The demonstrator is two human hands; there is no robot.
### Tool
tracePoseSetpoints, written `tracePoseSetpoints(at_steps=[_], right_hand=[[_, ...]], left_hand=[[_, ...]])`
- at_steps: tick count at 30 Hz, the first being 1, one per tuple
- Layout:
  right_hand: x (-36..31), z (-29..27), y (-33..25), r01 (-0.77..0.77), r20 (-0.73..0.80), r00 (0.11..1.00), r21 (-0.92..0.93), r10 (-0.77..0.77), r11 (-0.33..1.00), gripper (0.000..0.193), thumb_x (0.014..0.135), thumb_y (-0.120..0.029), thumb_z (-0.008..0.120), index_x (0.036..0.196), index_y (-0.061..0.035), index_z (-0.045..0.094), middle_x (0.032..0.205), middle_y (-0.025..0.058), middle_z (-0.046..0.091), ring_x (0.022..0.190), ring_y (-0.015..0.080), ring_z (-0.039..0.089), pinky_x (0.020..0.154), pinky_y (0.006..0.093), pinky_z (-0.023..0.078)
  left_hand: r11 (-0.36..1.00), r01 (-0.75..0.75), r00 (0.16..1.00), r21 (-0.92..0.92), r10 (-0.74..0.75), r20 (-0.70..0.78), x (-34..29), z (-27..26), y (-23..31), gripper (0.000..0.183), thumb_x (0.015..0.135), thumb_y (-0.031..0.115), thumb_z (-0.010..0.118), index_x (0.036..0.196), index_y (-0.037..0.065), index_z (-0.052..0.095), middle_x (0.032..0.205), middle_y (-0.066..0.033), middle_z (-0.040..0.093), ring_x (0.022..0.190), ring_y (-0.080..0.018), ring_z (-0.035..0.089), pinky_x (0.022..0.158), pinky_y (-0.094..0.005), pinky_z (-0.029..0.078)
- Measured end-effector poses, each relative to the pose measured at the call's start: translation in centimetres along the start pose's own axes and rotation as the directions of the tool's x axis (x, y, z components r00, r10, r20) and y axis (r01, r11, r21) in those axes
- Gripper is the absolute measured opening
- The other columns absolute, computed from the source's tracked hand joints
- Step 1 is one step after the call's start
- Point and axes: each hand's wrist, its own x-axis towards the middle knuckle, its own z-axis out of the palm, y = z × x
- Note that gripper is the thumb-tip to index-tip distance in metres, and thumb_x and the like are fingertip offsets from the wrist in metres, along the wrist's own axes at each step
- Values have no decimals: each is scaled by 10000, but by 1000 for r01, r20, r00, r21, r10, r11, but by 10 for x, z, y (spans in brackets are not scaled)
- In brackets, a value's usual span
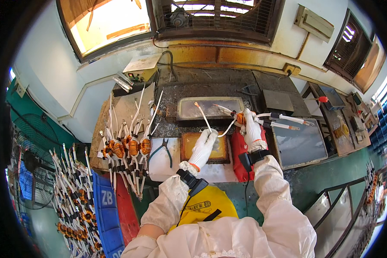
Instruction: Tinning the ends of copper coils by dipping them into a solder pot.
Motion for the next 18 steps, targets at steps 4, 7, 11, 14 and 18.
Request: tracePoseSetpoints(at_steps=[4, 7, 11, 14, 18], right_hand=[[-1, 2, 0, -1, 4, 1000, -8, 1, 1000, 284, 899, -432, 536, 917, -150, 508, 747, 13, 602, 378, 39, 305, 353, 191, 253], [0, 2, 0, 2, 29, 1000, 4, -2, 1000, 290, 890, -446, 547, 914, -160, 506, 739, 6, 591, 380, 40, 304, 355, 197, 254], [-2, 5, -1, -7, -15, 1000, -8, 7, 1000, 284, 877, -452, 566, 893, -175, 507, 698, -10, 558, 381, 42, 312, 357, 200, 255], [1, 8, 3, -13, -44, 999, -8, 12, 1000, 275, 874, -446, 573, 879, -179, 509, 673, -19, 533, 377, 43, 314, 355, 201, 253], [9, 3, 8, -28, -54, 998, -38, 26, 999, 267, 875, -435, 576, 866, -176, 511, 646, -23, 504, 370, 45, 316, 348, 202, 258]], left_hand=[[1000, 15, 1000, -24, -15, -13, 4, -1, -3, 206, 948, 261, 466, 1002, 72, 526, 788, -5, 537, 693, -85, 525, 640, -252, 472], [1000, 17, 1000, 16, -17, -25, 4, 0, 2, 208, 948, 263, 466, 1004, 72, 527, 796, -13, 549, 691, -90, 535, 640, -257, 478], [996, 5, 999, 93, 0, -52, 3, 0, 6, 211, 947, 266, 467, 1007, 74, 528, 802, -19, 557, 695, -96, 544, 639, -260, 484], [997, 43, 998, -57, -45, -33, 7, -2, -4, 212, 947, 269, 469, 1007, 75, 530, 804, -22, 560, 694, -100, 547, 635, -262, 488], [998, 31, 999, -50, -33, -39, 10, -1, -5, 212, 946, 269, 471, 1005, 74, 531, 804, -27, 556, 692, -106, 549, 619, -271, 496]])
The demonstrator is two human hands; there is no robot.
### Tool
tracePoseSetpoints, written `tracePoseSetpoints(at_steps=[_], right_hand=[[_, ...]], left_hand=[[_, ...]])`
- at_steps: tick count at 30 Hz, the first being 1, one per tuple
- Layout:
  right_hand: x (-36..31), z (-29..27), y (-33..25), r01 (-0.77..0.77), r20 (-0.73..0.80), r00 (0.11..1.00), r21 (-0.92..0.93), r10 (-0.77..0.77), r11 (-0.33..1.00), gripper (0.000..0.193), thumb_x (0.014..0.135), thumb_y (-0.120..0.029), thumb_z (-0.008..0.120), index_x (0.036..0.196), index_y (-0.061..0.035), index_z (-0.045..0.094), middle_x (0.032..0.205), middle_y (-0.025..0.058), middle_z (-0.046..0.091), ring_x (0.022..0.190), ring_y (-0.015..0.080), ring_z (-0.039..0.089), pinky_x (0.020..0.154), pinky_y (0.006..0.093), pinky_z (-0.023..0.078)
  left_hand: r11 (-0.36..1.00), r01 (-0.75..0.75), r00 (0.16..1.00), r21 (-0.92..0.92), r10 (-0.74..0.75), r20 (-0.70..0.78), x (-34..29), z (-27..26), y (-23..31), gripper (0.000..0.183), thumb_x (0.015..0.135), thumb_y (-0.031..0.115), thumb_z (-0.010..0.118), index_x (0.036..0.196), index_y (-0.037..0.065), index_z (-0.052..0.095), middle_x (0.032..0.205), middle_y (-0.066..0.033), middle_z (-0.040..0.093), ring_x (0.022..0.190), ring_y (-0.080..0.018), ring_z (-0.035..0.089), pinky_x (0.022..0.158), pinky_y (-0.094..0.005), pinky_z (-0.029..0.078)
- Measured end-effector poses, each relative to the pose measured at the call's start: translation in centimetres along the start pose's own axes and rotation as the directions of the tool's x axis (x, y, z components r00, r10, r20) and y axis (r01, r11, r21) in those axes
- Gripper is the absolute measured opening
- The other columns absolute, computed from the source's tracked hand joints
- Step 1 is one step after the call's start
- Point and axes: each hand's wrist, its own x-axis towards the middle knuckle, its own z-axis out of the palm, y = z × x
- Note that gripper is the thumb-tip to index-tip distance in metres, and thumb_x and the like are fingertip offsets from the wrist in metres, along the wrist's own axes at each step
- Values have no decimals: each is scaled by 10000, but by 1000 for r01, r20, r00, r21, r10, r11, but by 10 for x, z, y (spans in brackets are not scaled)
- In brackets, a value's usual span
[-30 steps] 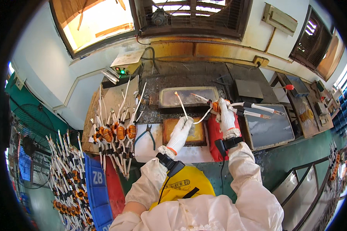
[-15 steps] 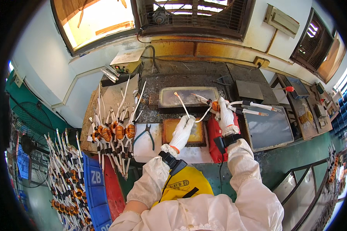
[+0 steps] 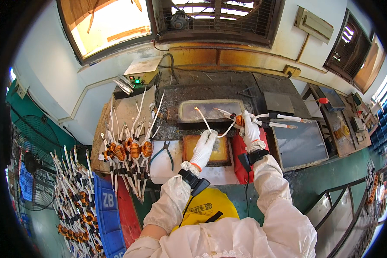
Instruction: Tinning the ends of copper coils by dipping them into a solder pot.
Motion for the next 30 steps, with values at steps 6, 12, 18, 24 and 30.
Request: tracePoseSetpoints(at_steps=[6, 12, 18, 24, 30], right_hand=[[-5, 12, -8, 11, 11, 1000, 7, -11, 1000, 270, 882, -417, 570, 891, -160, 490, 647, -4, 517, 370, 46, 328, 328, 204, 280], [4, 6, -3, 26, 32, 999, -31, -25, 999, 309, 853, -430, 597, 872, -131, 526, 647, 34, 555, 426, 103, 504, 334, 231, 322], [6, 8, -3, -54, -66, 997, -154, 44, 987, 296, 850, -427, 597, 857, -134, 554, 549, 13, 503, 380, 92, 442, 343, 229, 337], [1, 12, -6, 5, -14, 1000, -209, -8, 978, 293, 853, -411, 596, 882, -119, 576, 499, 10, 472, 341, 96, 397, 327, 248, 337], [3, 13, -5, 100, 55, 995, -318, -87, 943, 300, 850, -397, 605, 916, -104, 589, 487, 18, 476, 330, 108, 410, 327, 263, 359]], left_hand=[[1000, 3, 1000, -23, -3, -9, 3, -3, 5, 216, 947, 271, 471, 1011, 72, 527, 804, -29, 551, 684, -108, 545, 604, -274, 503], [997, 24, 1000, -71, -24, 3, 12, -10, -2, 251, 945, 300, 475, 1023, 67, 529, 822, -29, 557, 715, -110, 552, 642, -282, 514], [997, 23, 1000, -69, -24, -15, 23, -15, -11, 228, 944, 285, 475, 992, 69, 529, 806, -29, 561, 684, -108, 543, 625, -271, 491], [997, 19, 999, -72, -22, -47, 29, -22, -18, 221, 941, 280, 476, 988, 73, 539, 786, -27, 569, 658, -107, 546, 608, -263, 474], [951, 88, 995, -296, -99, -23, 31, -26, -19, 176, 930, 242, 510, 981, 75, 530, 776, -16, 534, 650, -108, 508, 614, -261, 467]])
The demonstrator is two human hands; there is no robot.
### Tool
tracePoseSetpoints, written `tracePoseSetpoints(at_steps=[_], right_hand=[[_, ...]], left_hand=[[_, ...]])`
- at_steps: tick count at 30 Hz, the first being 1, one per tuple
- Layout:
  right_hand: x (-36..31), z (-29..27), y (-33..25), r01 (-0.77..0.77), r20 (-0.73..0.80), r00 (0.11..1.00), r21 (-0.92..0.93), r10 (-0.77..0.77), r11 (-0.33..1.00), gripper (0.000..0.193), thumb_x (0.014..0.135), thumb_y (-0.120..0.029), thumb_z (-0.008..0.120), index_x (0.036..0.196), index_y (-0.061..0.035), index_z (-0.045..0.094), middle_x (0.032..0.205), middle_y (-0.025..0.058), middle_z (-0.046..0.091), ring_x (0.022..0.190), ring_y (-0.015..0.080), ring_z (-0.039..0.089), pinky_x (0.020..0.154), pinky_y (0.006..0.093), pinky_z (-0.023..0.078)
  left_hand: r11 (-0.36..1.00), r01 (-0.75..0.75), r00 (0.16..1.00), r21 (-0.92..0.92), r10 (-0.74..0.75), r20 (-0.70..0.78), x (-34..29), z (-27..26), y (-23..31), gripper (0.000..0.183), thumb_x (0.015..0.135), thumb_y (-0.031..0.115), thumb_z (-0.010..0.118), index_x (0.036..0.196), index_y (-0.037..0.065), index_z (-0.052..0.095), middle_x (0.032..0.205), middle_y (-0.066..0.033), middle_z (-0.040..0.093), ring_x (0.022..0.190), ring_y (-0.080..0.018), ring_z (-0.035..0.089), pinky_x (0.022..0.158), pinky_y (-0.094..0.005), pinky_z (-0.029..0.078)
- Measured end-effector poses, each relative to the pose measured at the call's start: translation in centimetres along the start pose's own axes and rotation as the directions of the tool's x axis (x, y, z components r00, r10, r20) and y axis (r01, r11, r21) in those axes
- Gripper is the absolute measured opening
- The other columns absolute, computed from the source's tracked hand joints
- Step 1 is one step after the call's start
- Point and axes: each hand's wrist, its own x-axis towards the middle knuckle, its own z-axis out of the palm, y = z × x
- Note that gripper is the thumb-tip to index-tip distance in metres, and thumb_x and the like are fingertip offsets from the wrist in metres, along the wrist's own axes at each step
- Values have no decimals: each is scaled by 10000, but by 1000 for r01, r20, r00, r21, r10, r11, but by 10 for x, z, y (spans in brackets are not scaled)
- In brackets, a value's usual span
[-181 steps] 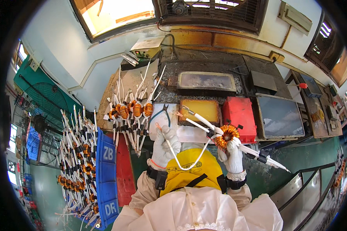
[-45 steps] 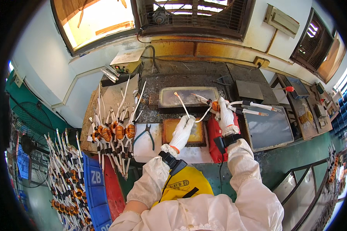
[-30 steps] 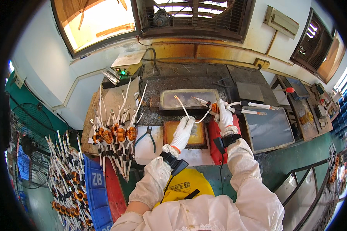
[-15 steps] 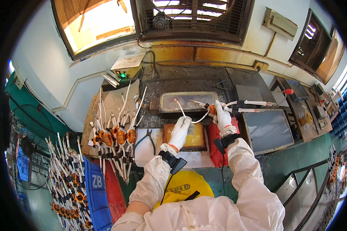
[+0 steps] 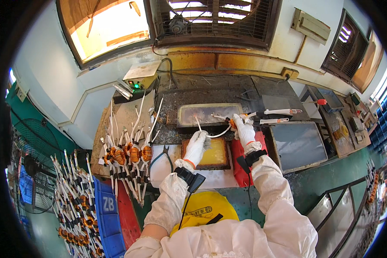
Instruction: Tinning the ends of copper coils by dipping them into a solder pot.
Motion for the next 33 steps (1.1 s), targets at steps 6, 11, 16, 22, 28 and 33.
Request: tracePoseSetpoints(at_steps=[6, 11, 16, 22, 28, 33], right_hand=[[0, 6, -2, 2, 7, 1000, -124, -1, 992, 371, 831, -425, 614, 984, -87, 624, 512, 34, 515, 363, 120, 473, 355, 269, 397], [0, 13, -1, 7, -49, 999, -299, -23, 954, 414, 814, -464, 609, 979, -86, 631, 530, 52, 548, 391, 141, 520, 384, 278, 428], [-4, 17, -2, 46, -72, 994, -385, -79, 922, 425, 801, -476, 619, 960, -82, 643, 515, 58, 546, 385, 149, 530, 376, 271, 437], [-7, 17, -8, 67, -47, 994, -461, -99, 885, 492, 788, -501, 620, 1038, -77, 643, 596, 89, 604, 449, 161, 579, 424, 287, 452], [-4, 12, -5, -17, -16, 1000, -536, 10, 844, 680, 735, -652, 546, 1190, -147, 588, 753, 113, 661, 614, 215, 648, 638, 298, 494], [-13, 17, -22, -93, -17, 995, -533, 100, 841, 648, 740, -617, 562, 1193, -153, 591, 978, 137, 669, 900, 271, 644, 833, 320, 464]], left_hand=[[989, 29, 999, -145, -31, -12, 5, -7, -2, 135, 922, 205, 529, 974, 80, 532, 767, -13, 528, 635, -109, 496, 592, -258, 455], [966, 47, 998, -253, -59, -37, 10, -15, -7, 112, 917, 180, 535, 970, 82, 540, 770, -15, 537, 644, -112, 509, 583, -258, 457], [943, 72, 996, -324, -87, -31, 12, -20, -10, 96, 909, 163, 547, 965, 85, 547, 780, -21, 553, 659, -116, 528, 581, -258, 464], [947, 74, 996, -312, -86, -27, 13, -19, -9, 105, 913, 178, 544, 955, 81, 546, 776, -24, 550, 645, -117, 527, 567, -257, 465], [949, 81, 995, -306, -96, -36, 16, -16, -11, 115, 918, 184, 538, 952, 74, 543, 773, -28, 548, 635, -115, 525, 562, -257, 471], [954, 69, 996, -293, -83, -36, 19, -22, -16, 183, 911, 232, 543, 1003, 74, 547, 777, -43, 569, 612, -129, 541, 565, -281, 489]])
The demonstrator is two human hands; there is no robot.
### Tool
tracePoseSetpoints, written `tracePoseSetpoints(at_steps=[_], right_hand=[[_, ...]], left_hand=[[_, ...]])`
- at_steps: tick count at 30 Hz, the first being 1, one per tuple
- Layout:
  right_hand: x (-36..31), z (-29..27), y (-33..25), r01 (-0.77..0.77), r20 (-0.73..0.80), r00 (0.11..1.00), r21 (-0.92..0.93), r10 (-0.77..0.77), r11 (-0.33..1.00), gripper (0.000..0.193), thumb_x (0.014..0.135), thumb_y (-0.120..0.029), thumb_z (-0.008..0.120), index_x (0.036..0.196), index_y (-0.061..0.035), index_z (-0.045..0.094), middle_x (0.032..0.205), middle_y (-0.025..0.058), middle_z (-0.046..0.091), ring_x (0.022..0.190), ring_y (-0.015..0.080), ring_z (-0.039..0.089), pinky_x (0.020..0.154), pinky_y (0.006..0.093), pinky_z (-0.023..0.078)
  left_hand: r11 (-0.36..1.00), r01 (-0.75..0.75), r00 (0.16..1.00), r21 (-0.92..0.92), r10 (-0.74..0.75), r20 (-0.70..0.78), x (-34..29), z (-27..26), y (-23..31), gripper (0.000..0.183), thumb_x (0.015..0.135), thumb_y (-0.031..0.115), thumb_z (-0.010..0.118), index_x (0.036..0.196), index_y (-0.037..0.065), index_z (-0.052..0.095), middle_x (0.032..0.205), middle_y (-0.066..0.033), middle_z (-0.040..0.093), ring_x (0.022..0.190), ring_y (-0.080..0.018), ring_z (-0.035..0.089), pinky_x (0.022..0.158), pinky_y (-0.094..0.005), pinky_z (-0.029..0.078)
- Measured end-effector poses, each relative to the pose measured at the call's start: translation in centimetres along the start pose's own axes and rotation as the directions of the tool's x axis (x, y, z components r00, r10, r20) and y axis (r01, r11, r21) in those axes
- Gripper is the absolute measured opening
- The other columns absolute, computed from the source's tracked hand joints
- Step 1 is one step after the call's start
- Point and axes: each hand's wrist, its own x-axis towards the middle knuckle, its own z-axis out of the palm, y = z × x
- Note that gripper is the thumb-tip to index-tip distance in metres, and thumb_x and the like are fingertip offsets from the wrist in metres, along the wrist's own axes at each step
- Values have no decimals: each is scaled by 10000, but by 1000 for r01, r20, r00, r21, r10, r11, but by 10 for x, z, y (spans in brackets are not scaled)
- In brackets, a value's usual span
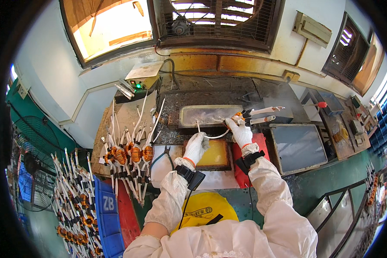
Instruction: Tinning the ends of copper coils by dipping them into a solder pot.
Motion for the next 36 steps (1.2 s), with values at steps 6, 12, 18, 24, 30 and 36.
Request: tracePoseSetpoints(at_steps=[6, 12, 18, 24, 30, 36], right_hand=[[25, 10, 31, 220, -162, 960, -59, -227, 974, 524, 786, -525, 598, 1083, -94, 620, 585, 85, 601, 452, 176, 588, 452, 292, 482], [17, 3, 20, 47, -27, 998, -52, -48, 998, 669, 749, -636, 533, 1221, -163, 568, 1026, 187, 645, 958, 300, 628, 862, 351, 456], [2, -1, 8, 152, -114, 981, -65, -159, 986, 600, 774, -572, 579, 1119, -81, 599, 847, 172, 666, 758, 280, 665, 709, 355, 515], [-6, -4, -2, 103, -62, 993, -18, -104, 995, 684, 748, -602, 594, 1193, -85, 546, 1002, 208, 641, 943, 329, 627, 831, 380, 475], [9, -1, 12, 62, -35, 997, -49, -64, 997, 690, 731, -663, 544, 1213, -170, 576, 1038, 152, 649, 932, 282, 637, 851, 331, 460], [24, 6, 26, 39, -22, 999, -61, -41, 997, 688, 738, -661, 536, 1223, -174, 569, 1137, 149, 615, 1064, 322, 576, 923, 354, 422]], left_hand=[[1000, 2, 1000, 9, -2, -2, 2, 4, -2, 191, 911, 234, 543, 1005, 68, 541, 781, -43, 567, 617, -130, 539, 576, -287, 494], [1000, 2, 1000, 27, -2, -7, -1, 5, 0, 194, 911, 234, 539, 999, 61, 541, 772, -45, 566, 608, -126, 537, 568, -280, 492], [1000, 7, 1000, 27, -6, -12, -3, 7, 1, 190, 911, 235, 540, 992, 63, 541, 760, -40, 564, 590, -119, 530, 560, -274, 489], [1000, 11, 1000, 26, -11, -21, -2, 6, 2, 187, 911, 234, 540, 991, 65, 539, 750, -35, 559, 579, -115, 525, 549, -265, 485], [1000, 21, 1000, 15, -20, -18, -2, 7, 1, 183, 911, 230, 541, 990, 65, 537, 750, -34, 556, 578, -115, 522, 547, -264, 485], [1000, 11, 1000, -5, -11, -16, 0, 6, -1, 186, 911, 231, 540, 990, 63, 536, 755, -37, 554, 582, -118, 521, 549, -267, 486]])
